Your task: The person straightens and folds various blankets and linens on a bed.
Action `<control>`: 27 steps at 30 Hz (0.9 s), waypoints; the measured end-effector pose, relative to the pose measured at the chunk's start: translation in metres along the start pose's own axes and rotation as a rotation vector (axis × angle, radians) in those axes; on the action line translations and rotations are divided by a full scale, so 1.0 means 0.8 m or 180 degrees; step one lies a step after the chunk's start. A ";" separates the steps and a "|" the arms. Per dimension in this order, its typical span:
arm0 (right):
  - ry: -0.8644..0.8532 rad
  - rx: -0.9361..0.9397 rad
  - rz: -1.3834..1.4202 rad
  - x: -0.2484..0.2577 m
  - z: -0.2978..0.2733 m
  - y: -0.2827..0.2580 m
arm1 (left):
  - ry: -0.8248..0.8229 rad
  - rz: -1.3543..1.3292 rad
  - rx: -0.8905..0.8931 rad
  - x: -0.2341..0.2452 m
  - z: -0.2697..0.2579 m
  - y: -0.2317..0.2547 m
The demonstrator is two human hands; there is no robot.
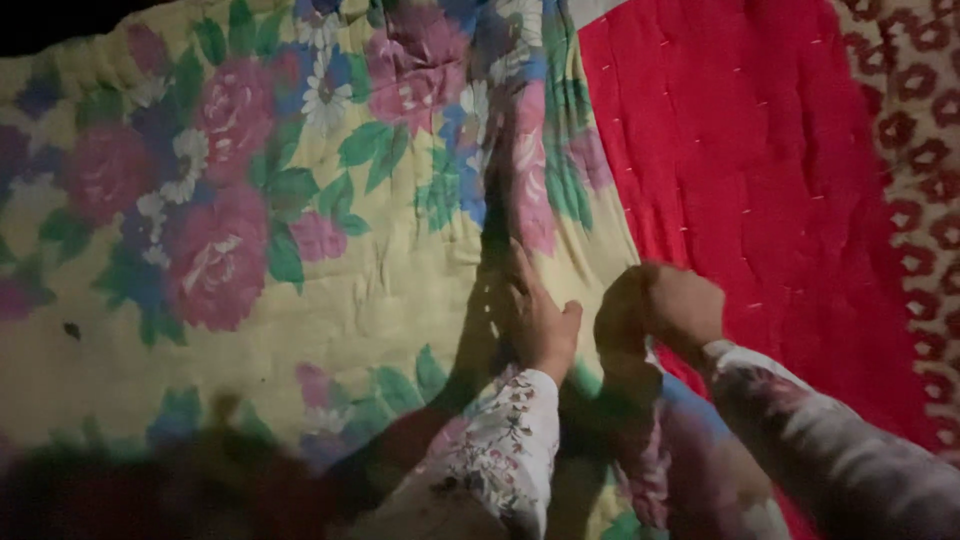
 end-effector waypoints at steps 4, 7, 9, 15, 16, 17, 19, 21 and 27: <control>-0.0236 0.0048 -0.0175 0.148 -0.034 -0.002 | 0.0094 -0.0245 -0.0362 -0.029 -0.020 -0.013; 0.0148 0.0046 0.0029 0.151 -0.041 0.013 | 0.0087 -0.0095 -0.0381 -0.047 -0.027 -0.008; 0.0022 -0.0158 -0.0113 0.138 -0.040 0.015 | -0.0330 0.0129 0.0284 -0.052 -0.034 0.001; 0.0048 -0.0527 0.0198 0.048 -0.037 0.030 | -0.0298 0.0523 0.0139 -0.073 -0.028 -0.016; 0.0032 -0.0500 0.0204 0.029 -0.034 0.040 | -0.0276 0.0525 0.0162 -0.068 -0.031 -0.011; 0.0112 -0.0411 0.0204 0.011 -0.031 0.049 | -0.0371 0.0557 0.0155 -0.063 -0.035 -0.006; 0.0173 -0.0304 0.0224 0.024 -0.036 0.036 | -0.0449 0.0603 0.0170 -0.055 -0.045 -0.001; -0.1303 -0.0629 0.0963 0.079 -0.049 -0.003 | -0.0635 0.0213 0.0651 -0.054 -0.057 -0.001; -0.0881 -0.0811 0.0451 0.120 -0.060 -0.017 | -0.0004 0.0088 -0.0340 -0.079 -0.078 -0.030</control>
Point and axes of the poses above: each hand's wrist, its own z-axis towards the middle knuckle, its own x-axis out of the back of the hand, y = z × x, the point moved 2 cm from there along z, towards the middle knuckle, and after that the axes turned 13 degrees about -z, right-handed, at the moved point
